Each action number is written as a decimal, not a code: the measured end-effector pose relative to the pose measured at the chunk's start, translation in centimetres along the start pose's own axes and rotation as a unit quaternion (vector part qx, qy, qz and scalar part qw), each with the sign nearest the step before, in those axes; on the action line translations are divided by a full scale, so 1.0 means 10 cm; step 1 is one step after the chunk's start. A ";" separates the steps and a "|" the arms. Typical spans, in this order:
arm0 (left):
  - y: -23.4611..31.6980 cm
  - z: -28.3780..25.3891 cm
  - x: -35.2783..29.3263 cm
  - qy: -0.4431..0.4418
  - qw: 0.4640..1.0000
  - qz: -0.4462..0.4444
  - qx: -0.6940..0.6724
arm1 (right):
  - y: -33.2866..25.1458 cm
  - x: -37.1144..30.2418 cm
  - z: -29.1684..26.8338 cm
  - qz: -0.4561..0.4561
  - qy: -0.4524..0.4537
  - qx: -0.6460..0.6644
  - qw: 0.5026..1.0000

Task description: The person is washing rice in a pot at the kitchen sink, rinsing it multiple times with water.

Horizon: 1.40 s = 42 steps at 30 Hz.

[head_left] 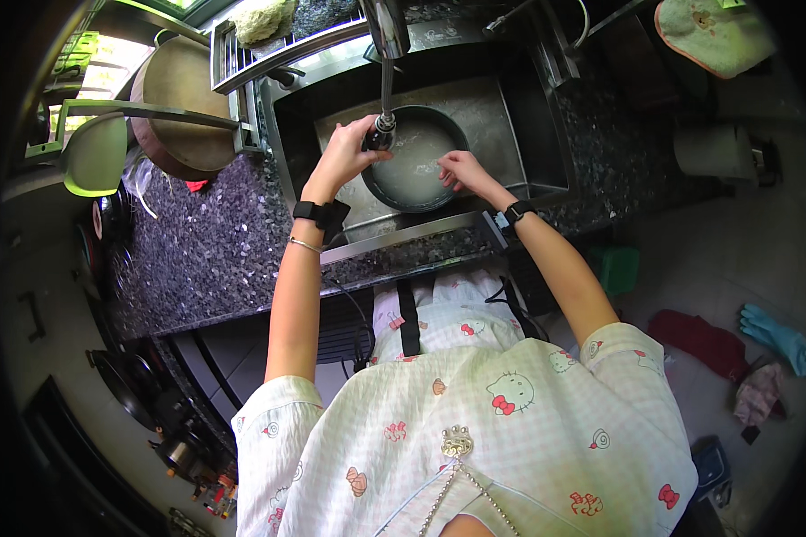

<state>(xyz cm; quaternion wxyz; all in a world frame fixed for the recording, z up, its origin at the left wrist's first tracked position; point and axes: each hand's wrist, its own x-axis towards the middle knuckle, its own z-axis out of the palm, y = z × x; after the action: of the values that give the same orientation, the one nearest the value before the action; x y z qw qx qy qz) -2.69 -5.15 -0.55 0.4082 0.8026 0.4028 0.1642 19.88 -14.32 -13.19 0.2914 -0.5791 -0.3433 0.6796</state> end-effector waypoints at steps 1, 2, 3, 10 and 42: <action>0.01 0.00 -0.02 -0.001 1.000 0.000 0.001 | 0.01 -0.03 0.00 0.000 0.019 -0.006 1.000; 0.01 0.01 -0.05 -0.013 1.000 -0.003 0.001 | 0.01 -0.05 0.00 0.000 0.037 -0.012 0.999; 0.04 0.02 -0.06 -0.026 1.000 -0.006 0.001 | 0.01 -0.07 -0.02 0.000 0.038 -0.010 0.999; 0.24 0.07 -0.23 -0.030 0.999 0.009 0.012 | -0.02 -0.11 -0.11 -0.031 0.029 -0.009 0.999; -0.04 0.10 0.22 0.028 0.991 0.018 0.132 | 0.21 -0.16 -0.31 0.007 0.141 0.098 0.985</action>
<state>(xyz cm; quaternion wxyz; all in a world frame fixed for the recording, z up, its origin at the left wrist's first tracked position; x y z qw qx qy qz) -0.96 -3.76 -1.63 0.2841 0.8518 0.4178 0.1386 23.17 -16.42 -14.22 0.3871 -0.6401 -0.2265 0.6238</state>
